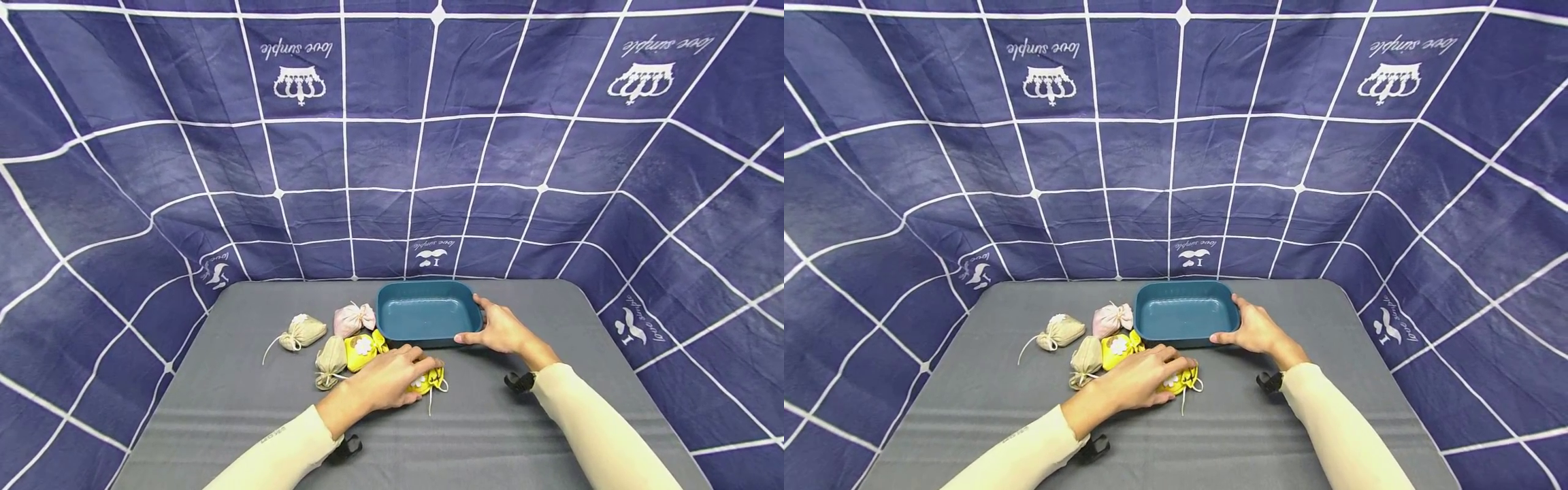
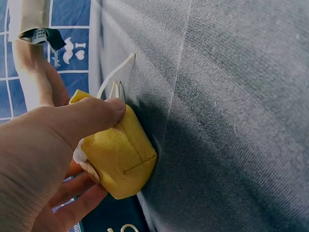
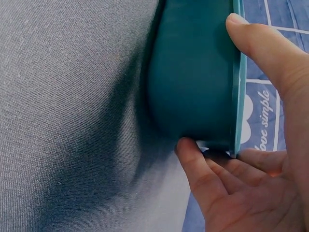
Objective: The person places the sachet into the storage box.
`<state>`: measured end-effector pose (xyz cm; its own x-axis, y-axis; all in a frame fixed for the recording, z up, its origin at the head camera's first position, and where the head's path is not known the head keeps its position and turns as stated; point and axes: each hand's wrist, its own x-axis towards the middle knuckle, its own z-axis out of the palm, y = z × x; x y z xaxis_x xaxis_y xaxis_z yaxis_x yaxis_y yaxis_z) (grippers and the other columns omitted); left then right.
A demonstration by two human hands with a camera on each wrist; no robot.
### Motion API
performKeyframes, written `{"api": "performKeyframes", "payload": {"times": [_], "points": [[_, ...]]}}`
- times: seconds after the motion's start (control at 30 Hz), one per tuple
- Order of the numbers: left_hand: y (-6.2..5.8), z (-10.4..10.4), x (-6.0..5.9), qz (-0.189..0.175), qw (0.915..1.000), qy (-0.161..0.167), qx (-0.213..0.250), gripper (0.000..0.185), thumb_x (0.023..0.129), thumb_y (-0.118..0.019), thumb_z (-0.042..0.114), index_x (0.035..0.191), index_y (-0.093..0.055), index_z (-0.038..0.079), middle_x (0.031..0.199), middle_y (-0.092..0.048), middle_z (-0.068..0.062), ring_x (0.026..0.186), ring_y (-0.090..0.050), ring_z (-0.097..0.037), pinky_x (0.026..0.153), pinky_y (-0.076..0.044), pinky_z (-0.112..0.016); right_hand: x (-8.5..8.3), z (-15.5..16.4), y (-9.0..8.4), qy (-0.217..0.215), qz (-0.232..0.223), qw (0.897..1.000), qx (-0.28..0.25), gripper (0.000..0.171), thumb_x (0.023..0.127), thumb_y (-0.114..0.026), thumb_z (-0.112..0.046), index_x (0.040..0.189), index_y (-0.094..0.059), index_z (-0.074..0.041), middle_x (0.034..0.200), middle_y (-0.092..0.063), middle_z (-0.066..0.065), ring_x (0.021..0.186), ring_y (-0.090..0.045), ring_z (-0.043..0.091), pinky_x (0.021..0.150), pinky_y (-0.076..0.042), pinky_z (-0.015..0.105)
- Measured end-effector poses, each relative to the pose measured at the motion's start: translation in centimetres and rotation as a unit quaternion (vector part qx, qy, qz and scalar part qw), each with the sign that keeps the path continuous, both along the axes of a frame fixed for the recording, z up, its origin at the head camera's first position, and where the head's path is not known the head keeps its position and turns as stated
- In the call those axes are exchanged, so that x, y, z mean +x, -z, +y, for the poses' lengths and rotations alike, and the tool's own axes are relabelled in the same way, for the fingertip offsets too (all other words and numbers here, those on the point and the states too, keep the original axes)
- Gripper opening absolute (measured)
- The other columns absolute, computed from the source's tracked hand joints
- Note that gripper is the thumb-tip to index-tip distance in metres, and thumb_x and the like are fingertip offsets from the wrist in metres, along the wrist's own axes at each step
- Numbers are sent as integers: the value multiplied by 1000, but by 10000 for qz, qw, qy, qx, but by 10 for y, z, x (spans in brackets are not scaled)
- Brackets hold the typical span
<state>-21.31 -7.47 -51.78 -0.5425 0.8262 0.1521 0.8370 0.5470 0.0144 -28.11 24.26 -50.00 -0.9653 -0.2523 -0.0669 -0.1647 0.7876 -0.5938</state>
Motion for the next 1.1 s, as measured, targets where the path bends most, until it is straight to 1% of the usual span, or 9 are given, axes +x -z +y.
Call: {"api": "performKeyframes", "payload": {"times": [0.13, 0.27, 0.43, 0.53, 0.6, 0.67, 0.8, 0.97, 1.1], "points": [[1, -2, -3, -61, 9996, 34, 261, 64, 102, -93, 40, 159, -66, 30, 129, -79, 4, 119, -76, -17, 103, -67, -33, 0, -2, 0, 21, 25, 10000, 6, 129, 88, -102, -54, 175, -34, 13, 141, -79, 34, 126, -83, 36, 107, -66, 52], [-3, -5, -7, -182, 9980, -10, 607, 62, 101, -94, 37, 157, -69, 29, 123, -80, 3, 115, -77, -17, 96, -68, -36, -3, -2, 1, 8, 63, 10000, -56, 130, 87, -102, -55, 175, -35, 13, 141, -79, 33, 126, -83, 35, 107, -66, 52], [-6, -6, -8, -335, 9949, 20, 948, 63, 101, -93, 36, 158, -68, 27, 124, -81, 3, 112, -76, -17, 93, -68, -35, -3, -2, 3, 52, 19, 10000, -40, 132, 85, -103, -56, 175, -35, 13, 141, -79, 33, 127, -83, 34, 110, -65, 53], [-11, -3, -8, -441, 9917, 23, 1207, 66, 101, -93, 36, 160, -67, 26, 126, -81, 3, 113, -76, -17, 95, -68, -36, -1, -1, 3, 93, 28, 9999, 38, 131, 84, -103, -56, 174, -37, 13, 140, -81, 31, 125, -84, 33, 111, -65, 54], [-15, -2, -9, -454, 9888, -18, 1423, 67, 100, -94, 35, 161, -67, 27, 127, -81, 2, 115, -77, -17, 96, -68, -37, -1, 0, 2, 56, 79, 9999, 118, 131, 85, -103, -57, 174, -37, 13, 131, -85, 26, 117, -85, 28, 110, -65, 54], [-20, -2, -10, -425, 9854, -84, 1649, 68, 98, -95, 35, 160, -67, 27, 131, -81, 0, 118, -78, -17, 99, -69, -38, -1, 0, 2, -2, 108, 9997, 197, 131, 86, -101, -58, 175, -37, 12, 117, -88, 17, 104, -83, 21, 108, -64, 53], [-28, -2, -16, -367, 9766, -283, 2098, 71, 95, -98, 32, 158, -69, 24, 130, -80, -1, 114, -77, -16, 96, -68, -38, 1, 2, 1, -205, 16, 9995, 235, 131, 89, -98, -60, 178, -31, 11, 88, -81, -1, 81, -74, 9, 104, -64, 51], [-35, 2, -27, -558, 9688, -549, 2350, 71, 96, -97, 31, 160, -68, 25, 136, -80, -1, 114, -76, -16, 95, -67, -37, 0, 6, -1, -250, -63, 9997, 55, 129, 90, -99, -53, 177, -30, 13, 79, -76, -5, 73, -70, 7, 89, -61, 39], [-42, 7, -33, -636, 9630, -581, 2554, 71, 97, -97, 29, 161, -67, 23, 144, -80, -3, 125, -79, -21, 106, -67, -42, -1, 7, -2, -266, -100, 9996, -9, 127, 90, -101, -50, 176, -32, 14, 78, -77, -3, 73, -71, 8, 87, -59, 37]]}}
